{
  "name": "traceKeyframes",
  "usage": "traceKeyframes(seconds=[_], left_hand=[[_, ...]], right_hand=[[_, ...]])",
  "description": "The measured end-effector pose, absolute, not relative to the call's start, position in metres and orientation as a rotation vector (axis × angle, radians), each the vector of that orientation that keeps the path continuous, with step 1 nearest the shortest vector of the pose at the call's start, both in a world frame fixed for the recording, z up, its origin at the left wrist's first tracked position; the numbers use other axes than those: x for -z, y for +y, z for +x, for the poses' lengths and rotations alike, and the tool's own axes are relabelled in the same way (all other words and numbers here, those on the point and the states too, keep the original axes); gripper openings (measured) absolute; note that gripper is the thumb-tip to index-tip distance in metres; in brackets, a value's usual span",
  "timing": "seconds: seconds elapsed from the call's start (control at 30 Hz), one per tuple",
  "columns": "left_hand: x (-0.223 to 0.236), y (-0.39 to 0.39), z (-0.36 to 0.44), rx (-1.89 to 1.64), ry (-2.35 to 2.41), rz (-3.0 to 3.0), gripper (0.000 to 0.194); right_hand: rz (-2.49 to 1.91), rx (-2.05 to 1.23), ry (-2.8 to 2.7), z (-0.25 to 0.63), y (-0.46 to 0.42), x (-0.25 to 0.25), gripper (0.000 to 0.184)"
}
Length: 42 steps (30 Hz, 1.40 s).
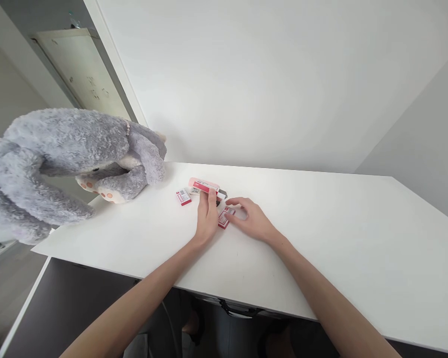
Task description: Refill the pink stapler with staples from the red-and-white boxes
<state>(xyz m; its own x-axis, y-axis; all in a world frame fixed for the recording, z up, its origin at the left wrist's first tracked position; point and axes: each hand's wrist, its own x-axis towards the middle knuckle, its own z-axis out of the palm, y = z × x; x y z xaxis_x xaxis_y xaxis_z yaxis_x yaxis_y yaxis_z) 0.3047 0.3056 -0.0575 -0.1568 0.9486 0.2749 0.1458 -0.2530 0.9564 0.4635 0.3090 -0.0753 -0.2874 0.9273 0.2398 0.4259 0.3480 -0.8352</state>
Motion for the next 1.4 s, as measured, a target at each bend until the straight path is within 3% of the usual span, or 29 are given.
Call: traceKeyframes(seconds=[0.1,0.2,0.37,0.47,0.7,1.03,1.4], left_hand=[[0.058,0.306,0.304,-1.505,1.294,1.387,0.042],[0.058,0.306,0.304,-1.503,1.29,1.374,0.043],[0.058,0.306,0.303,-1.483,1.291,1.4,0.043],[0.059,0.307,0.303,-1.507,1.272,1.382,0.044],[0.062,0.306,0.305,-1.588,1.215,1.459,0.042],[0.06,0.303,0.305,-1.552,1.173,1.485,0.035],[0.061,0.309,0.304,-1.508,1.157,1.406,0.034]], right_hand=[[-1.122,-0.854,-2.054,0.466,0.308,0.074,0.057],[-1.081,-0.828,-2.155,0.467,0.308,0.074,0.069],[-1.097,-0.795,-2.126,0.462,0.307,0.076,0.05],[-1.193,-0.981,-1.829,0.463,0.31,0.075,0.042],[-1.077,-1.265,-1.17,0.478,0.328,0.076,0.052],[-1.333,-0.951,-1.608,0.463,0.31,0.077,0.055],[-1.264,-0.887,-1.776,0.461,0.309,0.077,0.049]])
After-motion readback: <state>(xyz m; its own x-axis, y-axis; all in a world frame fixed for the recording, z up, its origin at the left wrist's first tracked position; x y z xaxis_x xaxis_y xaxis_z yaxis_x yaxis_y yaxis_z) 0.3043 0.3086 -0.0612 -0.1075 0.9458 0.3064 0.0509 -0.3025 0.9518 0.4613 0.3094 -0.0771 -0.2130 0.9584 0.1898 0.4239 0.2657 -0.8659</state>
